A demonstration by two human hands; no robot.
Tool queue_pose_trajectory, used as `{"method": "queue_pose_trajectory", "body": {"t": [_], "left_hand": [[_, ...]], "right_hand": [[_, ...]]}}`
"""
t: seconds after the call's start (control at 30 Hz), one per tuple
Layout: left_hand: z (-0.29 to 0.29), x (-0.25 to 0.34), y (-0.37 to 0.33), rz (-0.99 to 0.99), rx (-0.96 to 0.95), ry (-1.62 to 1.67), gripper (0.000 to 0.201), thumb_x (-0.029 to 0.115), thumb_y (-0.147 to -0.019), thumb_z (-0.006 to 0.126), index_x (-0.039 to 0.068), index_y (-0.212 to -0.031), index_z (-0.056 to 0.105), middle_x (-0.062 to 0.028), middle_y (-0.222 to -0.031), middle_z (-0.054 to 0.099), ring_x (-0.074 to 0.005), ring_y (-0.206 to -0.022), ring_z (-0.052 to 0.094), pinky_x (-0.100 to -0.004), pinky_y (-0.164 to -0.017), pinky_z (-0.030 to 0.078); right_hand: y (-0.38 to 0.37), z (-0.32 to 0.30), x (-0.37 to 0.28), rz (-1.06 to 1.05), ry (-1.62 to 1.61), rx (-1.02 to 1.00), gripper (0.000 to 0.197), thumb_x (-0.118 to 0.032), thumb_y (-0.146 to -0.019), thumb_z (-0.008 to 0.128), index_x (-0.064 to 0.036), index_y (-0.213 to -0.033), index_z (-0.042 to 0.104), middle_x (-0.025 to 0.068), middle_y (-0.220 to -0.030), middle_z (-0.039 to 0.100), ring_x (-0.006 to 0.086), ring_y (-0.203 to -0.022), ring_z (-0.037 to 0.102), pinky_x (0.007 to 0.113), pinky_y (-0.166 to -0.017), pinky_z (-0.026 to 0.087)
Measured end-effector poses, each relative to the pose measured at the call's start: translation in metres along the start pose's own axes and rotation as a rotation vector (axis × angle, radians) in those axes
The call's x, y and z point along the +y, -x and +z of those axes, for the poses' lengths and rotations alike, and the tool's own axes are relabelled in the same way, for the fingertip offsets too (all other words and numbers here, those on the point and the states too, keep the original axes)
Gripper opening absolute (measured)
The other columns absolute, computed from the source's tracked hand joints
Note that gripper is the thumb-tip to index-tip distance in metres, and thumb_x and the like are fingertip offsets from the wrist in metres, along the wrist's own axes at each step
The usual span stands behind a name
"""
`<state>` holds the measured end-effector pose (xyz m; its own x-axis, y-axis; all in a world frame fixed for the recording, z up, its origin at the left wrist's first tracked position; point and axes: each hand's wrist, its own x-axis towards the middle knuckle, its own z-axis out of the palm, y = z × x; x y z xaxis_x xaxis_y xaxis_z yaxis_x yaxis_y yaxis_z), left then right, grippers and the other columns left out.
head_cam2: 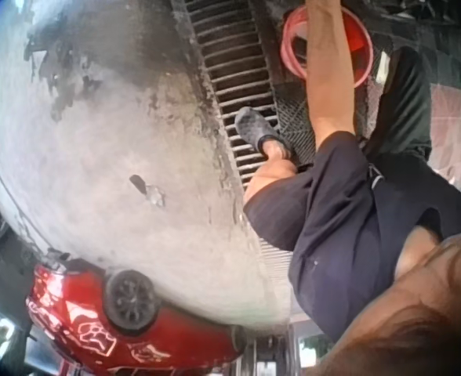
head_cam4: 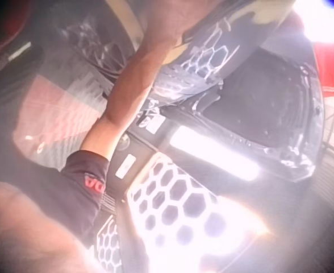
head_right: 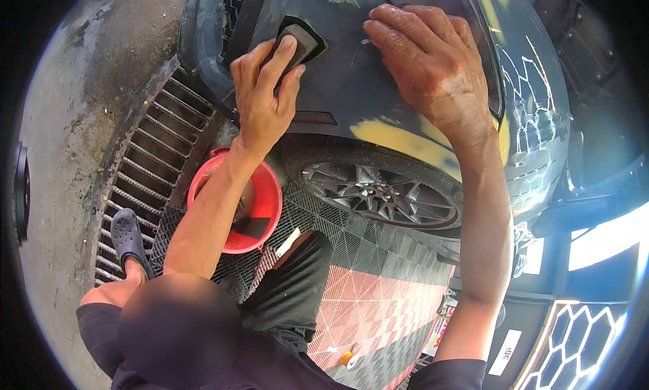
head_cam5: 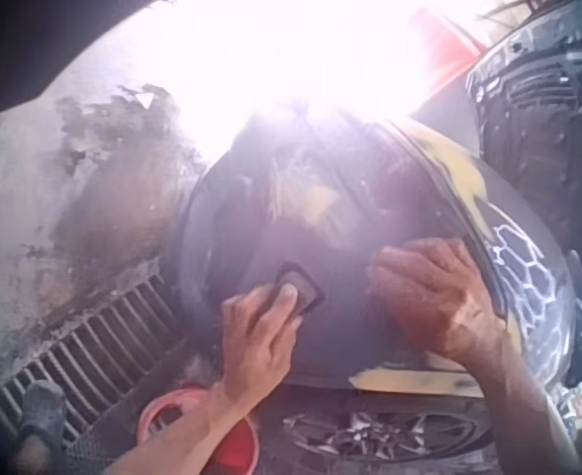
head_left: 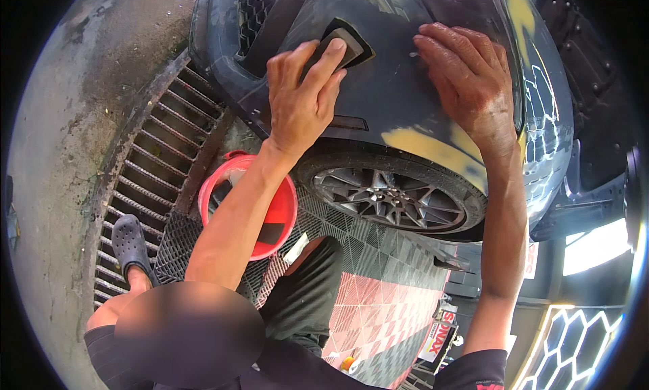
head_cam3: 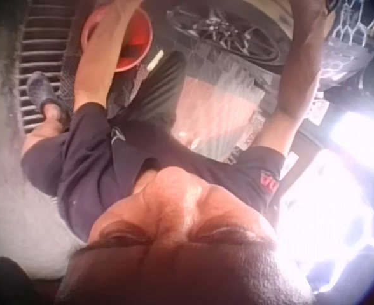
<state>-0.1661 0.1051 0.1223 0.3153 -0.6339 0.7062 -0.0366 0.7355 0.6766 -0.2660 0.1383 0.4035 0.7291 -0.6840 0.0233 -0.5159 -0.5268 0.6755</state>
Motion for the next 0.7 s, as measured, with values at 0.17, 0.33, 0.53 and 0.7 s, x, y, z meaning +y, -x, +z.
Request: {"method": "queue_pose_trajectory", "body": {"t": [0.17,0.33,0.53,0.7], "left_hand": [[-0.008,-0.008,0.047,-0.029,-0.010,0.003,0.055,0.012,-0.094,0.085,0.018,-0.147,0.071,-0.0131,-0.133,0.065,-0.0361,-0.111,0.059,-0.0460,-0.099,0.048],[0.020,0.004,-0.043,-0.069,0.112,-0.020,0.060,0.011,-0.093,0.082,0.017,-0.151,0.069,-0.0151,-0.134,0.064,-0.0351,-0.115,0.059,-0.0467,-0.102,0.046],[0.019,0.050,0.013,0.033,-0.085,0.050,0.064,0.009,-0.095,0.075,0.010,-0.158,0.063,-0.0203,-0.141,0.060,-0.0397,-0.125,0.056,-0.0504,-0.110,0.042],[0.019,0.031,-0.058,-0.137,0.102,0.009,0.061,0.009,-0.098,0.076,0.002,-0.155,0.057,-0.0192,-0.138,0.065,-0.0374,-0.128,0.059,-0.0507,-0.110,0.043]], "right_hand": [[-0.006,-0.002,-0.001,0.022,-0.022,-0.034,0.040,-0.001,-0.085,0.084,-0.0104,-0.123,0.079,0.0020,-0.133,0.077,0.0267,-0.121,0.072,0.042,-0.100,0.054],[0.004,0.006,0.005,0.012,-0.018,0.049,0.039,-0.003,-0.086,0.083,-0.0087,-0.124,0.077,0.0035,-0.129,0.076,0.0254,-0.118,0.071,0.038,-0.095,0.053],[-0.005,0.011,0.009,0.026,-0.100,0.166,0.039,0.007,-0.087,0.079,-0.0060,-0.124,0.075,0.0079,-0.127,0.077,0.0293,-0.110,0.073,0.039,-0.091,0.056],[-0.004,0.005,0.004,0.102,-0.121,0.230,0.035,0.014,-0.095,0.071,-0.0025,-0.125,0.076,0.0138,-0.126,0.078,0.0318,-0.115,0.077,0.039,-0.094,0.063]]}}
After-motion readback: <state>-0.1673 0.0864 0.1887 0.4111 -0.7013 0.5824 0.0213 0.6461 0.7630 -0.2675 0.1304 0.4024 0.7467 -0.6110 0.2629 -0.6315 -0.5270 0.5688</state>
